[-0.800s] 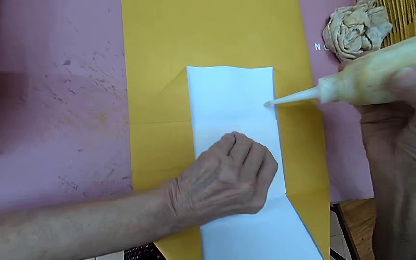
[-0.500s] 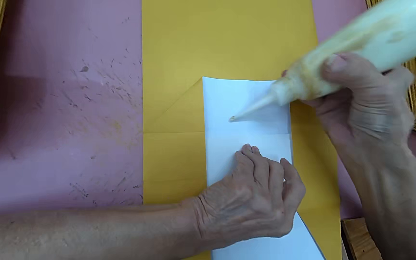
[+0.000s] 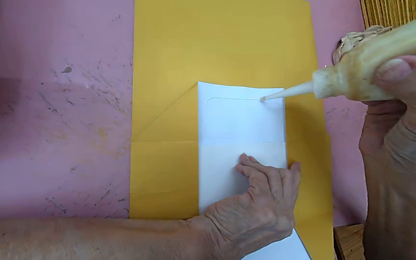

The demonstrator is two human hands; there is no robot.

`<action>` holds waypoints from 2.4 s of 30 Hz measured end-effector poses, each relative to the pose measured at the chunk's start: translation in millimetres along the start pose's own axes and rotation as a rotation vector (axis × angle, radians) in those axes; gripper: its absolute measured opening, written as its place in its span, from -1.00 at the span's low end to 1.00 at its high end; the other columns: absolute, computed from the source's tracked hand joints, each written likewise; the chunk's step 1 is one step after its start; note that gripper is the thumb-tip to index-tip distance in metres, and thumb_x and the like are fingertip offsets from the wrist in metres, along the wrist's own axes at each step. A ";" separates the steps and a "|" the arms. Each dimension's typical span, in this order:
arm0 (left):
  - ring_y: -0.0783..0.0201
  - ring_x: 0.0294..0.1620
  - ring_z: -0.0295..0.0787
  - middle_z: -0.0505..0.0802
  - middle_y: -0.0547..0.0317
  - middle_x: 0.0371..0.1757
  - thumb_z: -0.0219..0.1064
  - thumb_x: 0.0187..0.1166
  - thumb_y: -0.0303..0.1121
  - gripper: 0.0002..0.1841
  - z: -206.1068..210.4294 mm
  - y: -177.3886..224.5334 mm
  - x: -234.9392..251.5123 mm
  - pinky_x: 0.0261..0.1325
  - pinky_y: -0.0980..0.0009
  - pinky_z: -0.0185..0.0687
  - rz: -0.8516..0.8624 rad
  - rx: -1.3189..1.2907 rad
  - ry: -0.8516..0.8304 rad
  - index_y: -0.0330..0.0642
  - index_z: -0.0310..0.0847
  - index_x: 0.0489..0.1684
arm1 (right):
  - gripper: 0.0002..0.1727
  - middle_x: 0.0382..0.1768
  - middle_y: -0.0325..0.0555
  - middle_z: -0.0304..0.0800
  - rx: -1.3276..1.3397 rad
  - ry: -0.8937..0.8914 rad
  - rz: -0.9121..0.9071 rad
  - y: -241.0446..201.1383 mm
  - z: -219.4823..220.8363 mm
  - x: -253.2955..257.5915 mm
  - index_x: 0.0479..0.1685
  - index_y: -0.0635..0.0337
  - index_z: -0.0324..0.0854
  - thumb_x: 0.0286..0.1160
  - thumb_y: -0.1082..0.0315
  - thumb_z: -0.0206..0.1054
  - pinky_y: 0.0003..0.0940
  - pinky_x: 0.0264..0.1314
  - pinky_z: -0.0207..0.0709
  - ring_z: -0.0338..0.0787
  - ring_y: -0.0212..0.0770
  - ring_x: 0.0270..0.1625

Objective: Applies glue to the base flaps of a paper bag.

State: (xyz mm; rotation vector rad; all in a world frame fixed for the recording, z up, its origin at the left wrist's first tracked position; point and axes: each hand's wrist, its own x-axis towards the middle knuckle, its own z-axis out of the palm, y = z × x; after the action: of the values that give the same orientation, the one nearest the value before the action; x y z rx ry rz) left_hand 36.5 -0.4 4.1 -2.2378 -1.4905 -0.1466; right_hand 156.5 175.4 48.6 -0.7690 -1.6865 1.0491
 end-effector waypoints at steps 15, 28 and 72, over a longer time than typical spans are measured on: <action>-0.04 -0.32 0.73 0.82 -0.25 -0.18 -0.14 0.59 -0.80 -0.48 1.0 6.7 -4.3 -0.30 0.23 0.48 -0.012 0.039 -0.056 -0.51 0.47 0.52 | -0.32 0.02 -0.08 0.82 0.059 0.287 -0.038 9.4 -36.5 -38.4 0.23 0.10 0.36 0.09 0.42 0.67 -0.07 0.15 0.84 0.89 -0.03 0.09; -0.05 -0.31 0.72 0.80 -0.19 -0.28 -0.14 0.61 -0.79 -0.49 0.7 7.6 -3.9 -0.27 0.21 0.45 -0.026 0.040 -0.062 -0.51 0.49 0.49 | -0.35 -0.02 0.00 0.82 0.018 0.498 -0.005 18.3 -83.2 -60.4 0.25 0.14 0.29 0.17 0.42 0.57 0.00 0.10 0.86 0.91 0.06 0.05; -0.09 -0.22 0.80 0.84 -0.30 -0.07 -0.16 0.57 -0.83 -0.46 -6.9 11.9 -0.8 -0.14 0.18 0.59 0.001 0.041 -0.152 -0.58 0.41 0.55 | -0.51 -0.08 -0.18 0.84 0.006 0.309 0.041 15.7 -11.9 -1.1 0.14 0.10 0.42 0.29 0.38 0.59 -0.26 -0.04 0.91 0.94 -0.16 -0.08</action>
State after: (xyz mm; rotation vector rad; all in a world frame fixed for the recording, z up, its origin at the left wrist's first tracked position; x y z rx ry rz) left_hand 47.9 -7.8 6.4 -2.2599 -1.5545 0.0555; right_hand 168.4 184.6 35.9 -0.9145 -1.4090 0.9101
